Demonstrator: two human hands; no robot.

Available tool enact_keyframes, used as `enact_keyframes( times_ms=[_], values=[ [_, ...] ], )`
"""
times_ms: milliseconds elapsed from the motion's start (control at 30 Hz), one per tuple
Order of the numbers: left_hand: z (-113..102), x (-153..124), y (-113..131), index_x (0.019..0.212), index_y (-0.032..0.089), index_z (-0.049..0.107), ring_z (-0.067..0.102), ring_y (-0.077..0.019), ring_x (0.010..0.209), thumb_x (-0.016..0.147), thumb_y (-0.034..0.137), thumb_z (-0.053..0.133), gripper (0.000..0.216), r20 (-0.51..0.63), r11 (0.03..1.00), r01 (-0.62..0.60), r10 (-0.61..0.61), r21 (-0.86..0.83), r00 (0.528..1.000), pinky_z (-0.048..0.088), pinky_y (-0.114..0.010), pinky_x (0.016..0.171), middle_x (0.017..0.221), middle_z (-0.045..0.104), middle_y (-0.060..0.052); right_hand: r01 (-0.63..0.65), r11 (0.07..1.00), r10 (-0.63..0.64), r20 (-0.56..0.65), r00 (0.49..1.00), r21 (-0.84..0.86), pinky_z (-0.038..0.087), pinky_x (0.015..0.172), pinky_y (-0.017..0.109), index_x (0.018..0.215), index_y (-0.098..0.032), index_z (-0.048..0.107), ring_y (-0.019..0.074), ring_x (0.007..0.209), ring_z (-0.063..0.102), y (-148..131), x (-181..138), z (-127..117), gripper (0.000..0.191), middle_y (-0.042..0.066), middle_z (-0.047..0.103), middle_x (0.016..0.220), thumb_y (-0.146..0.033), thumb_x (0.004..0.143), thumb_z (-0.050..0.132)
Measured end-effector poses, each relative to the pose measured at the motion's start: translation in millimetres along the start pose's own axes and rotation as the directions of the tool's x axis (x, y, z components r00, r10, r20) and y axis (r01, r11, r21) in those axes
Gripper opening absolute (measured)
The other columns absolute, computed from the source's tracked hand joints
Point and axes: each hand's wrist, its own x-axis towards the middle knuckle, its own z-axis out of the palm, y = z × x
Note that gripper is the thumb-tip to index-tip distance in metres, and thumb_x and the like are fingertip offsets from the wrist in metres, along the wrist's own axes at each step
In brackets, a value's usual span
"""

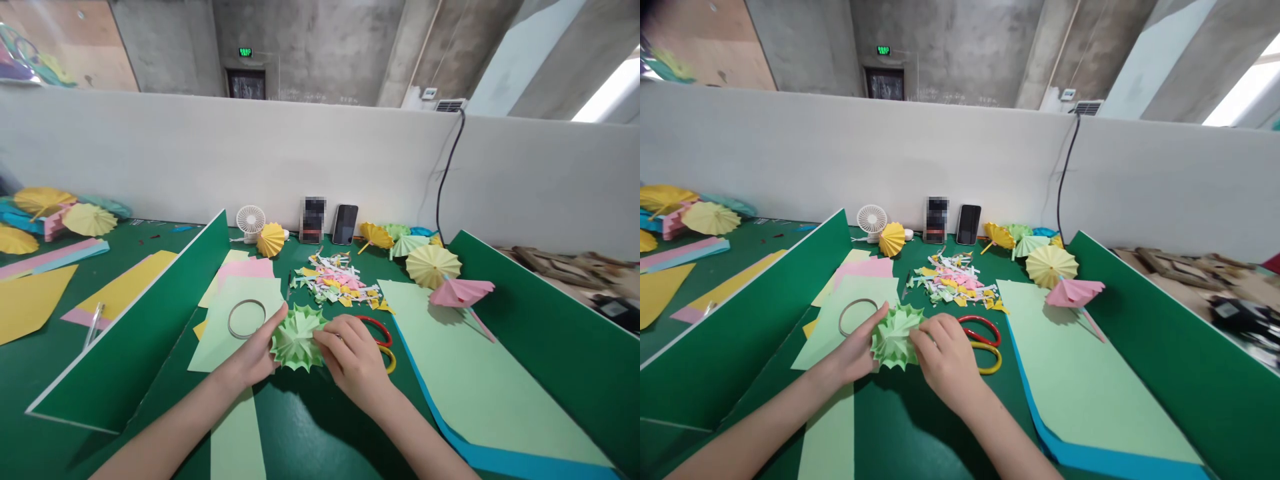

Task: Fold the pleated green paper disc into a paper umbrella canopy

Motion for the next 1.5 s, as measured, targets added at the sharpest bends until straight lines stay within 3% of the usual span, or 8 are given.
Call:
enact_keyframes(
  times_ms=[167,267,433,700,1067,1333,1500],
  values=[
    [-1.2,0.9,-0.7,0.101,0.015,0.060,0.063,-0.0214,0.089,0.077,0.043,0.055,0.037,0.021,1.000,0.005,-0.004,-0.014,1.000,0.049,-0.029,0.077,0.093,0.068,-0.008,0.026,0.998,-0.024,0.036,0.999,-0.057,0.046,0.067,0.034,0.086,-0.014,0.056,0.0196,0.075,0.048,0.4,-3.3,5.5,0.025,0.009,0.060,0.078,0.001,0.077,0.038],
    [-0.3,0.3,-0.1,0.102,0.015,0.060,0.063,-0.0216,0.088,0.076,0.043,0.056,0.039,-0.008,1.000,0.005,-0.006,-0.011,1.000,0.049,-0.028,0.075,0.092,0.068,-0.008,-0.028,0.999,0.030,0.044,0.999,-0.046,0.046,0.067,0.034,0.088,-0.013,0.054,0.0201,0.077,0.048,1.5,-5.0,7.3,0.030,0.011,0.058,0.080,0.005,0.074,0.034],
    [3.4,-0.8,2.7,0.107,0.017,0.057,0.063,-0.0220,0.089,0.074,0.046,0.057,0.044,-0.085,0.999,-0.037,0.034,-0.034,0.996,0.050,-0.029,0.073,0.097,0.067,-0.008,-0.157,0.985,0.161,-0.061,0.985,0.071,0.045,0.064,0.033,0.087,-0.017,0.052,0.0184,0.075,0.048,0.8,-4.4,3.7,0.015,0.008,0.054,0.080,-0.006,0.079,0.046],
    [7.1,-1.6,2.7,0.106,0.018,0.058,0.063,-0.0196,0.088,0.079,0.044,0.051,0.038,-0.076,0.995,-0.102,0.101,-0.013,0.992,0.050,-0.027,0.072,0.095,0.068,-0.006,-0.210,0.978,0.210,-0.019,0.978,0.000,0.040,0.062,0.032,0.080,-0.017,0.058,0.0183,0.071,0.049,-3.4,-4.8,7.6,0.008,0.007,0.057,0.076,-0.017,0.081,0.050],
    [12.4,-5.2,-0.3,0.117,0.021,0.052,0.060,-0.0183,0.096,0.083,0.038,0.047,0.038,-0.013,0.987,-0.162,0.162,0.007,0.987,0.046,-0.027,0.084,0.104,0.065,-0.004,-0.129,0.988,0.129,-0.004,0.992,-0.087,0.037,0.062,0.032,0.076,-0.015,0.056,0.0169,0.067,0.046,-3.6,-6.2,11.4,0.009,0.006,0.057,0.072,-0.010,0.080,0.050],
    [9.3,-3.6,-0.4,0.109,0.018,0.057,0.063,-0.0183,0.087,0.080,0.044,0.050,0.040,-0.059,0.995,-0.096,0.094,-0.036,0.994,0.049,-0.025,0.074,0.094,0.068,-0.005,-0.038,0.996,0.040,0.030,0.999,-0.082,0.039,0.066,0.034,0.079,-0.013,0.054,0.0180,0.070,0.043,-0.4,-6.0,11.4,0.014,0.008,0.056,0.075,-0.004,0.078,0.045],
    [10.4,-3.2,-1.7,0.108,0.017,0.057,0.064,-0.0169,0.083,0.080,0.042,0.050,0.038,-0.066,0.992,-0.111,0.107,-0.054,0.992,0.050,-0.023,0.070,0.092,0.069,-0.005,-0.113,0.994,0.113,-0.027,0.993,0.001,0.040,0.064,0.033,0.079,-0.014,0.053,0.0183,0.072,0.045,-2.1,-6.8,13.0,0.008,0.008,0.055,0.076,-0.007,0.078,0.050]
  ],
)
